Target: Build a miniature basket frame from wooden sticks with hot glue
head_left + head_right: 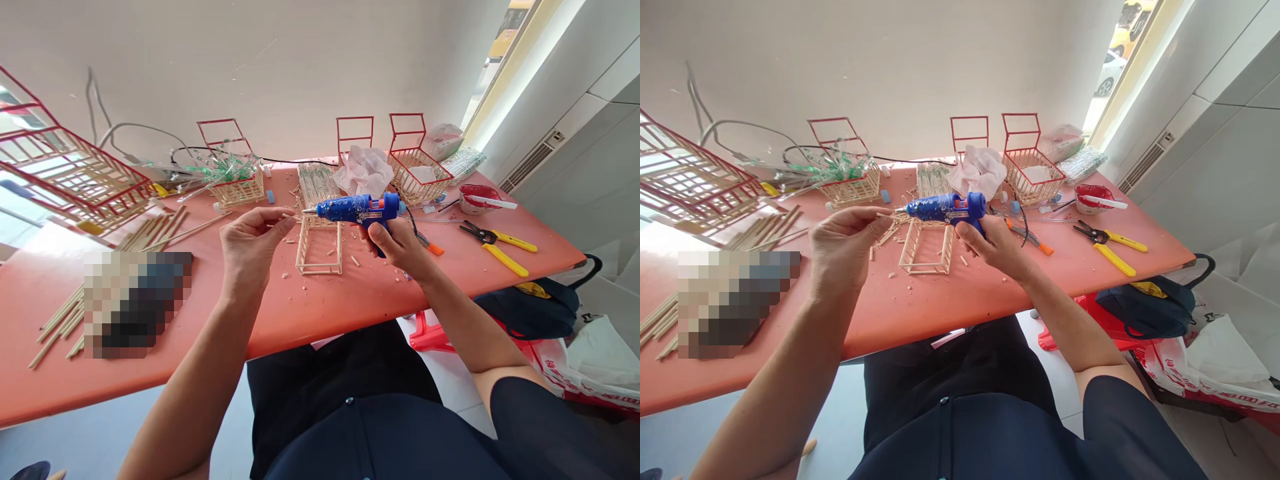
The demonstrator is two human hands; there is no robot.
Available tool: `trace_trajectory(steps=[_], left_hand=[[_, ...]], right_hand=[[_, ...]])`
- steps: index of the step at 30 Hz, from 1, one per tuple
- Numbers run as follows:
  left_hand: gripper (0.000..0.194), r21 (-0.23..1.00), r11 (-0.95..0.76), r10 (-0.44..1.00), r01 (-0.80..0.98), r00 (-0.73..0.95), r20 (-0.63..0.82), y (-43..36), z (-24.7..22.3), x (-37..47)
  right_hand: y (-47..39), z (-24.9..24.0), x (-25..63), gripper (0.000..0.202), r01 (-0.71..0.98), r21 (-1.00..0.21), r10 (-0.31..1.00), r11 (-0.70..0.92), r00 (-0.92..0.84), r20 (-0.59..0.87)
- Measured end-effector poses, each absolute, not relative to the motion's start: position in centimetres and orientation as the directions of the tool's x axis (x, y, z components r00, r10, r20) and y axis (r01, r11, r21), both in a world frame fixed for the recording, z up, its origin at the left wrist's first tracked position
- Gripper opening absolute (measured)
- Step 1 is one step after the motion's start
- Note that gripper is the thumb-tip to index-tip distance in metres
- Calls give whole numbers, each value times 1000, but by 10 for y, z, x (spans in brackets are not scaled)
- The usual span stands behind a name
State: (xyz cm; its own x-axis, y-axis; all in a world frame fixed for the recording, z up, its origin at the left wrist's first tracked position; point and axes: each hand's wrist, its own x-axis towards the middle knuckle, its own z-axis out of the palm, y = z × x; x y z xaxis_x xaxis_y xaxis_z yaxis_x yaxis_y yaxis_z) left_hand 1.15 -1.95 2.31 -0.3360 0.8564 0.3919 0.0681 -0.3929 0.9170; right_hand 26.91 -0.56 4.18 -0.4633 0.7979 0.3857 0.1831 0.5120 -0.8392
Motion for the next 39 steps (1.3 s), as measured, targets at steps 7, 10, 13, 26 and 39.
trace_trajectory(steps=[7,10,13,26,39], left_hand=[[10,783,-427,763,453,-285,581,-28,28,17],[13,740,-439,738,510,-265,620,-30,30,20],[17,724,-433,730,537,-262,631,-30,31,21],[22,724,-406,747,558,-254,614,-30,32,22],[21,699,-410,722,586,-259,641,-30,31,20]], right_hand=[[-7,41,268,71,181,-830,778,527,-496,386],[-7,41,266,72,191,-818,769,542,-504,392],[-7,42,265,72,197,-809,763,553,-509,398],[-6,42,264,70,201,-793,737,575,-548,396],[-5,42,266,71,262,-770,753,582,-529,391]])
